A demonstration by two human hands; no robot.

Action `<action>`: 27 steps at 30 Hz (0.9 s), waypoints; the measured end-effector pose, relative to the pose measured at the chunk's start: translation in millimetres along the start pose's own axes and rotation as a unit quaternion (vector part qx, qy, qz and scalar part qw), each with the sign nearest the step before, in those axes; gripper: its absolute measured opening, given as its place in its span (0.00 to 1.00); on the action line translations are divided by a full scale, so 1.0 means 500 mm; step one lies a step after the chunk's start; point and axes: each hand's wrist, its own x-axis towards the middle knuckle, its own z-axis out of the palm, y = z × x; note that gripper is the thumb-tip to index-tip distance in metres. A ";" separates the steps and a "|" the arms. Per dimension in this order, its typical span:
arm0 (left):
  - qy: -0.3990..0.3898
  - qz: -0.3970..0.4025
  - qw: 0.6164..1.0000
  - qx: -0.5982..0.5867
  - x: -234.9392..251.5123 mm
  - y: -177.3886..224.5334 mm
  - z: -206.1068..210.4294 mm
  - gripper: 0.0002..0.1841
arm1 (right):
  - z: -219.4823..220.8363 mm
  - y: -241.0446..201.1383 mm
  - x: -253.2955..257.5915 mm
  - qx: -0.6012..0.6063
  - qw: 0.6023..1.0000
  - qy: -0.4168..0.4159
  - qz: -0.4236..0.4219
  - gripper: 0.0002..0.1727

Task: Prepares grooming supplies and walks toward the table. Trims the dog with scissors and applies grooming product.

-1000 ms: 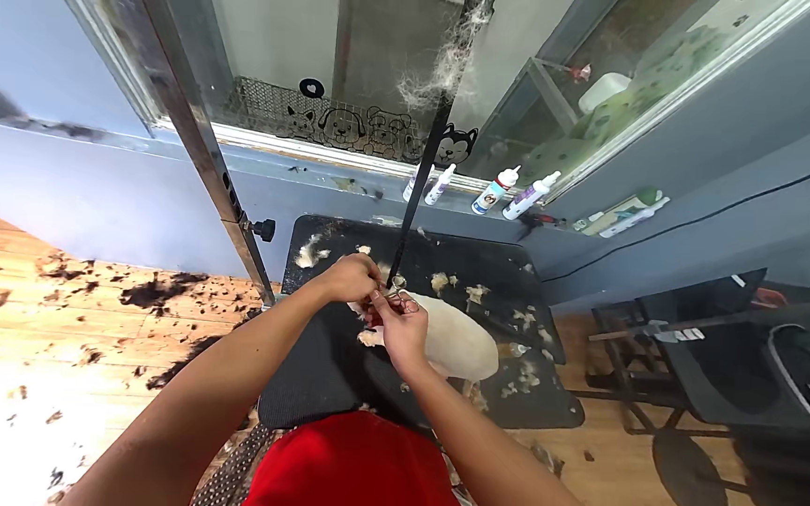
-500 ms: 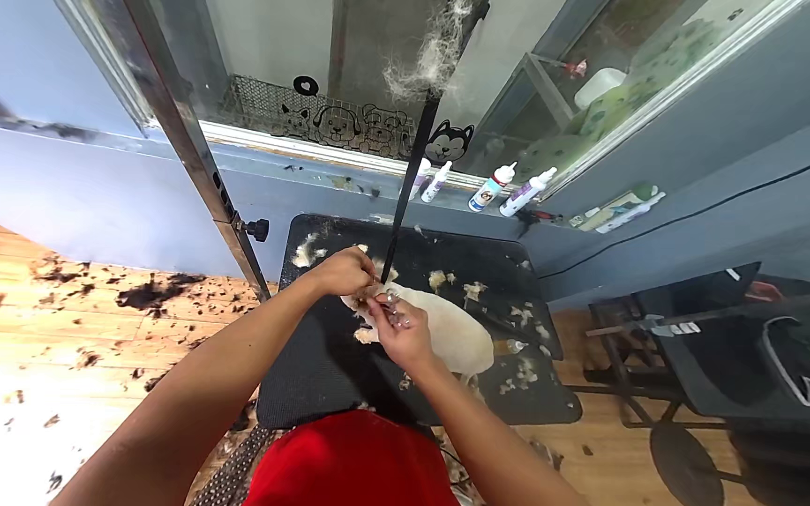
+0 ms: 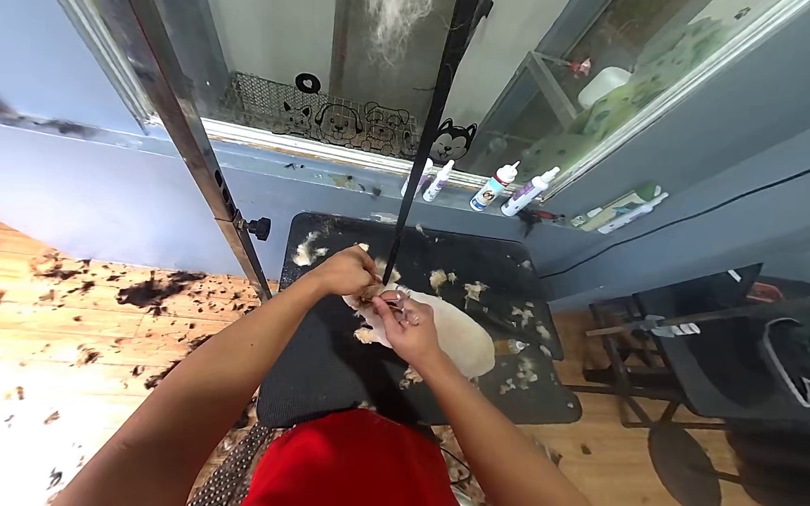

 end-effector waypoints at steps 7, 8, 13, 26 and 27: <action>0.006 -0.013 1.000 0.023 0.010 0.016 -0.002 0.09 | 0.011 0.006 -0.022 -0.029 0.989 0.068 -0.125 0.07; 0.004 -0.015 1.000 0.023 0.010 0.016 -0.001 0.10 | 0.007 0.010 -0.021 -0.048 0.990 0.052 -0.124 0.08; 0.004 -0.017 0.999 0.031 0.017 0.027 0.004 0.11 | 0.008 0.026 -0.028 -0.125 0.979 0.005 -0.161 0.09; 0.000 -0.025 0.999 0.033 0.018 0.036 0.001 0.12 | 0.030 -0.028 -0.022 0.204 0.943 0.165 0.206 0.10; 0.002 -0.024 0.999 0.032 0.017 0.037 0.001 0.12 | 0.030 -0.026 -0.023 0.210 0.940 0.162 0.213 0.11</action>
